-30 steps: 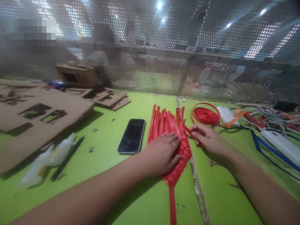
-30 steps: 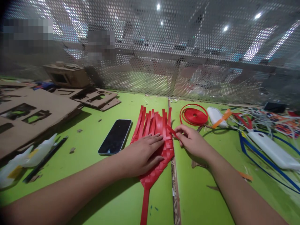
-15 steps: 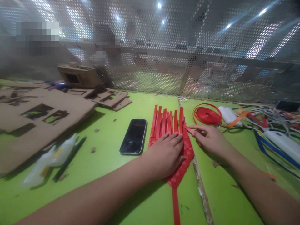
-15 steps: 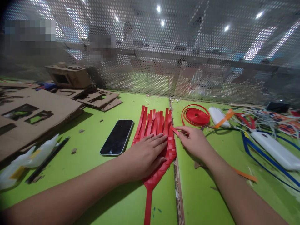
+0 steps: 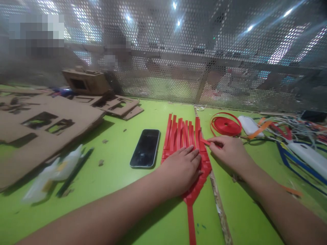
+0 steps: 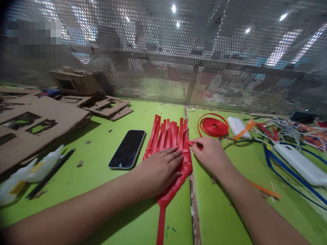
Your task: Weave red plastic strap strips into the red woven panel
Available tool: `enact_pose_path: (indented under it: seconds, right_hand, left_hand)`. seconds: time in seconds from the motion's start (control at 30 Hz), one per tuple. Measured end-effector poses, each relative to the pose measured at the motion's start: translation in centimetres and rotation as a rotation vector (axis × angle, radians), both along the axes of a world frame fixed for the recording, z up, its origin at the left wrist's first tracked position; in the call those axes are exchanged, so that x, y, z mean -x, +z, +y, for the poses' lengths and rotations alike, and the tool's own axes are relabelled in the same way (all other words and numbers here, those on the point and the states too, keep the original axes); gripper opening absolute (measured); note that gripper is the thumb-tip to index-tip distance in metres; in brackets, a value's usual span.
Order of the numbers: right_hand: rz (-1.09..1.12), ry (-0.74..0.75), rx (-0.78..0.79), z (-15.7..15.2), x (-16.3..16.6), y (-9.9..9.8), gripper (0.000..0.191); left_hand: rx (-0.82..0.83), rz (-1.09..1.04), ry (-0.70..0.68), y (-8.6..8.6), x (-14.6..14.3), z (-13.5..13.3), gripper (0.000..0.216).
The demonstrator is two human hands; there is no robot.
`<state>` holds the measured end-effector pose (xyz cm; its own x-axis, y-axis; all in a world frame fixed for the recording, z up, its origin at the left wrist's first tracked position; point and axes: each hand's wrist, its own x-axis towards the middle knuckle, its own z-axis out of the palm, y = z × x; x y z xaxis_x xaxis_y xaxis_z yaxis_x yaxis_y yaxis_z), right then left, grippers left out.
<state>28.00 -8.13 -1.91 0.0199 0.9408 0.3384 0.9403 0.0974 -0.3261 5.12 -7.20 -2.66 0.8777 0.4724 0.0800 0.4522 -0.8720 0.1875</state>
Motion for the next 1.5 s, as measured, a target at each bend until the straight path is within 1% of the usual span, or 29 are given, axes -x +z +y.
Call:
enact_pose_path:
  seconds: [0.1, 0.3, 0.43, 0.63, 0.77, 1.0, 1.17, 1.37, 1.5]
  right_hand:
    - [-0.014, 0.015, -0.032, -0.2, 0.2, 0.1, 0.024]
    - [-0.135, 0.117, -0.139, 0.1, 0.3, -0.2, 0.022]
    - [-0.200, 0.097, -0.165, 0.3, 0.4, -0.4, 0.020]
    - [-0.216, 0.085, -0.198, 0.3, 0.9, -0.4, 0.018]
    - [-0.174, 0.082, -0.174, 0.2, 1.1, -0.3, 0.017]
    - [-0.061, 0.013, -0.076, 0.1, 1.2, 0.1, 0.015]
    - [-0.004, 0.005, -0.077, 0.0, 1.0, 0.2, 0.015]
    - [0.083, -0.026, -0.073, -0.2, 0.4, 0.6, 0.020]
    - [0.125, -0.028, -0.018, -0.3, -0.1, 0.4, 0.020]
  left_hand:
    - [-0.002, 0.009, -0.001, 0.0, 0.0, 0.0, 0.061]
    - [0.007, 0.007, -0.002, 0.1, -0.1, -0.1, 0.060]
    - [-0.009, 0.010, 0.002, 0.2, -0.1, -0.1, 0.059]
    - [0.014, 0.009, 0.010, 0.1, -0.1, -0.1, 0.059]
    - [0.006, 0.007, 0.006, 0.0, -0.1, -0.1, 0.059]
    - [0.023, 0.014, 0.013, 0.1, -0.1, -0.2, 0.058]
    - [0.037, 0.008, 0.009, 0.1, 0.0, -0.2, 0.059]
    - [0.015, -0.003, 0.015, 0.2, 0.0, -0.2, 0.058]
    - [0.016, -0.006, 0.007, 0.0, 0.1, -0.2, 0.058]
